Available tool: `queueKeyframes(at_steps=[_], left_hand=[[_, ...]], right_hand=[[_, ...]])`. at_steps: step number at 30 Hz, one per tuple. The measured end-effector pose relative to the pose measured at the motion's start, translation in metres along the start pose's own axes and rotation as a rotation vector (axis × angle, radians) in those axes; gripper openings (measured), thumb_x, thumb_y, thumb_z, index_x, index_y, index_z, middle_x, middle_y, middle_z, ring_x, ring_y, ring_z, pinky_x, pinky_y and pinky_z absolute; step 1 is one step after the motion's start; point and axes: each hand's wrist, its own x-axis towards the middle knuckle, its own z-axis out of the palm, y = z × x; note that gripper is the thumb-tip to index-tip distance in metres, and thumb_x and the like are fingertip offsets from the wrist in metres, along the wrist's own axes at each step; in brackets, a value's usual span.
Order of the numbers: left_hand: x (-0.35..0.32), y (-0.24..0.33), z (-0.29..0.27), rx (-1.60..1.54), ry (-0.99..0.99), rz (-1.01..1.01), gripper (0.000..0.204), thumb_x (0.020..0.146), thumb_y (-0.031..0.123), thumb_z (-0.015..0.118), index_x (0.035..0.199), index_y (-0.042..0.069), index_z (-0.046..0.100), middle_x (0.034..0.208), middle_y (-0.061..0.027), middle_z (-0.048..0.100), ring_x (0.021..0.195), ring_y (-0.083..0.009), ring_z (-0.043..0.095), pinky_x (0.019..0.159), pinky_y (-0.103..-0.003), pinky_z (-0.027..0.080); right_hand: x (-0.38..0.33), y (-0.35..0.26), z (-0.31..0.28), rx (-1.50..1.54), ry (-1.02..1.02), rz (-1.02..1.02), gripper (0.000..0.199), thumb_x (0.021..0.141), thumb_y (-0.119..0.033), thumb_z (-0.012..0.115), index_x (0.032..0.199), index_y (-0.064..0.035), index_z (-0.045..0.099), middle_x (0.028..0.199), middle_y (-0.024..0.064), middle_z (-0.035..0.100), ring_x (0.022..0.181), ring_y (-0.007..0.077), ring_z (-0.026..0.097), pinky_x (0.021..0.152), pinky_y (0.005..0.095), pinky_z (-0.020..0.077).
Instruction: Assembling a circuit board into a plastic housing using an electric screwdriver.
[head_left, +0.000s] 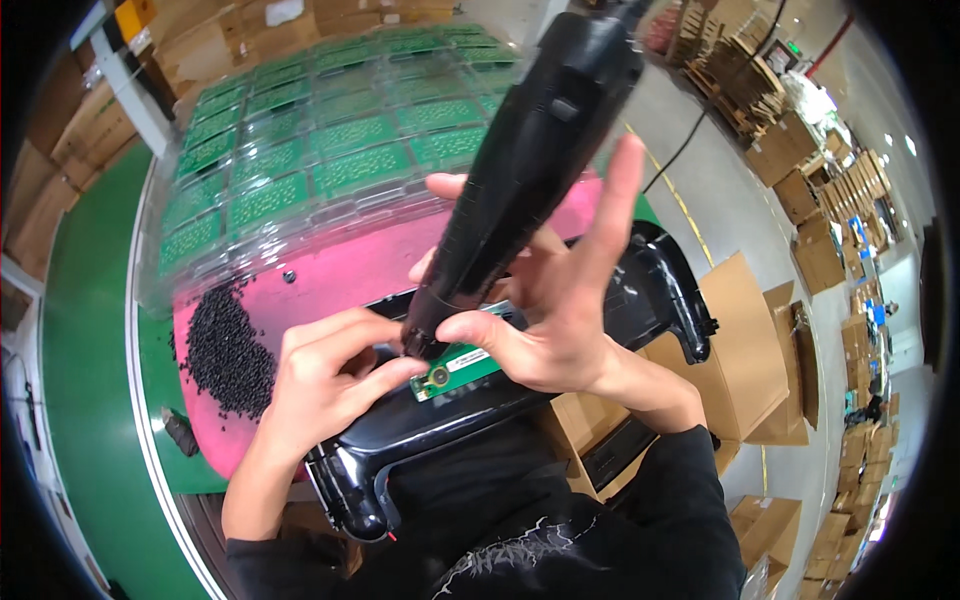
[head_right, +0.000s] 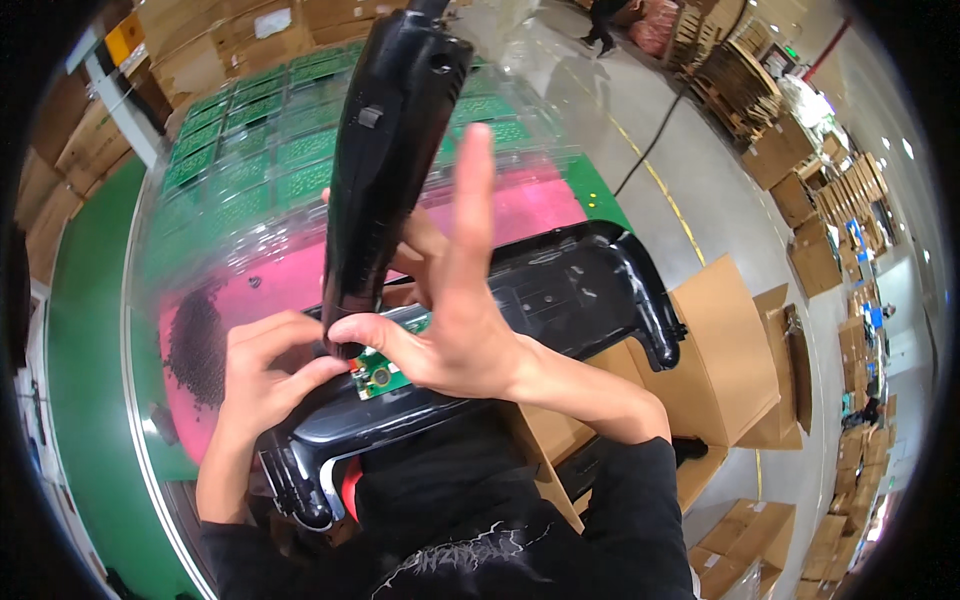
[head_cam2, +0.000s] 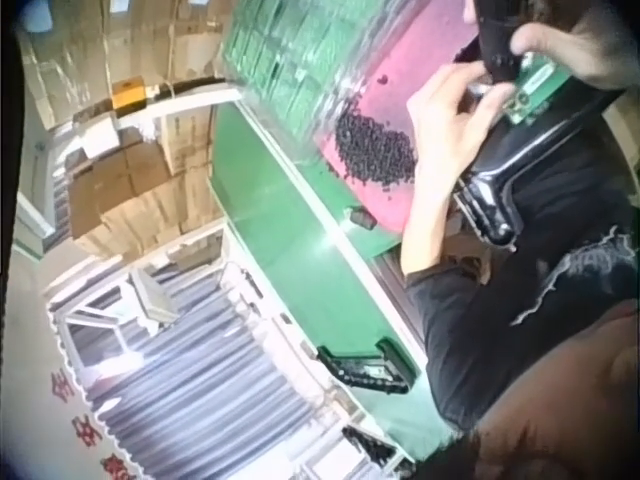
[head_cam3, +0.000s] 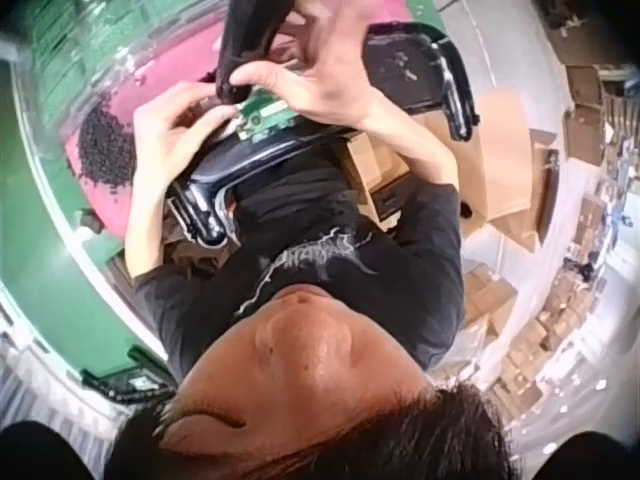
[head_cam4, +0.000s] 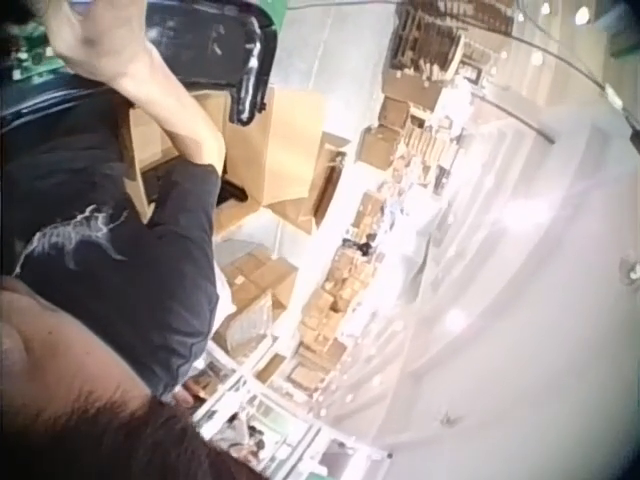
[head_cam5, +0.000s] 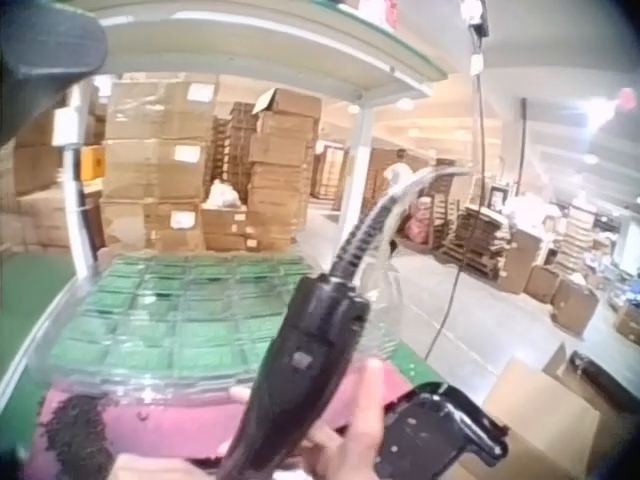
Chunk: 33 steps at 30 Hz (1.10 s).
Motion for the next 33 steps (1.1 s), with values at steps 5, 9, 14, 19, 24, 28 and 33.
queueKeyframes(at_steps=[5,9,14,19,24,28,33], left_hand=[[0.007,-0.002,0.003,0.059,-0.041,0.075,0.027,0.080,0.014,0.080,0.097,-0.003,0.069,0.083,-0.0123,0.067,0.066,-0.0258,0.066,0.058,-0.035,0.052],[0.005,-0.011,0.006,0.052,0.001,0.155,0.022,0.077,0.006,0.078,0.094,-0.004,0.067,0.083,-0.0131,0.066,0.070,-0.0282,0.069,0.058,-0.037,0.054],[0.003,-0.017,0.007,0.130,-0.025,0.258,0.018,0.074,0.001,0.075,0.091,0.002,0.069,0.080,-0.0070,0.067,0.071,-0.0240,0.070,0.053,-0.034,0.053],[0.002,-0.009,0.008,0.213,-0.035,0.292,0.023,0.066,-0.008,0.074,0.087,0.000,0.069,0.075,-0.0088,0.068,0.066,-0.0228,0.070,0.055,-0.031,0.055],[0.002,-0.006,0.007,0.241,0.105,0.295,0.029,0.062,-0.016,0.063,0.085,-0.001,0.069,0.075,-0.0091,0.068,0.065,-0.0205,0.070,0.053,-0.028,0.054],[0.004,-0.008,0.004,0.225,0.172,0.282,0.027,0.066,-0.016,0.065,0.087,-0.001,0.070,0.078,-0.0107,0.068,0.066,-0.0205,0.070,0.056,-0.029,0.056],[-0.001,-0.009,0.010,0.037,0.041,0.178,0.016,0.076,-0.001,0.077,0.091,-0.001,0.072,0.083,-0.0107,0.070,0.074,-0.0220,0.071,0.063,-0.030,0.057]], right_hand=[[-0.006,0.003,0.008,0.214,0.201,0.029,0.116,0.083,0.007,0.070,0.154,-0.0200,-0.018,0.129,0.0256,0.048,0.103,0.0364,0.066,0.084,0.0465,0.0600],[-0.002,-0.004,0.005,0.422,0.290,0.148,0.083,0.091,-0.015,0.066,0.155,-0.0068,0.012,0.106,0.0077,0.053,0.092,0.0235,0.062,0.091,0.0459,0.0519],[0.002,-0.002,-0.011,0.908,0.035,0.137,0.047,0.090,-0.049,0.069,0.114,-0.0146,0.049,0.075,-0.0061,0.053,0.067,0.0112,0.054,0.077,0.0330,0.0431],[0.003,-0.034,-0.009,0.696,0.079,0.180,0.036,0.092,-0.045,0.065,0.103,-0.0154,0.046,0.068,-0.0044,0.053,0.057,0.0100,0.052,0.065,0.0304,0.0415],[0.007,-0.043,-0.001,0.608,0.196,0.139,0.036,0.093,-0.045,0.060,0.103,-0.0131,0.047,0.067,-0.0041,0.052,0.053,0.0083,0.049,0.058,0.0274,0.0409],[0.002,-0.048,-0.002,0.487,0.220,0.073,0.037,0.091,-0.044,0.063,0.102,-0.0119,0.047,0.064,-0.0046,0.052,0.050,0.0076,0.049,0.057,0.0262,0.0419],[0.001,-0.049,-0.001,0.678,0.343,-0.126,0.031,0.087,-0.033,0.066,0.097,-0.0112,0.047,0.065,-0.0026,0.056,0.050,0.0090,0.053,0.059,0.0260,0.0461]])
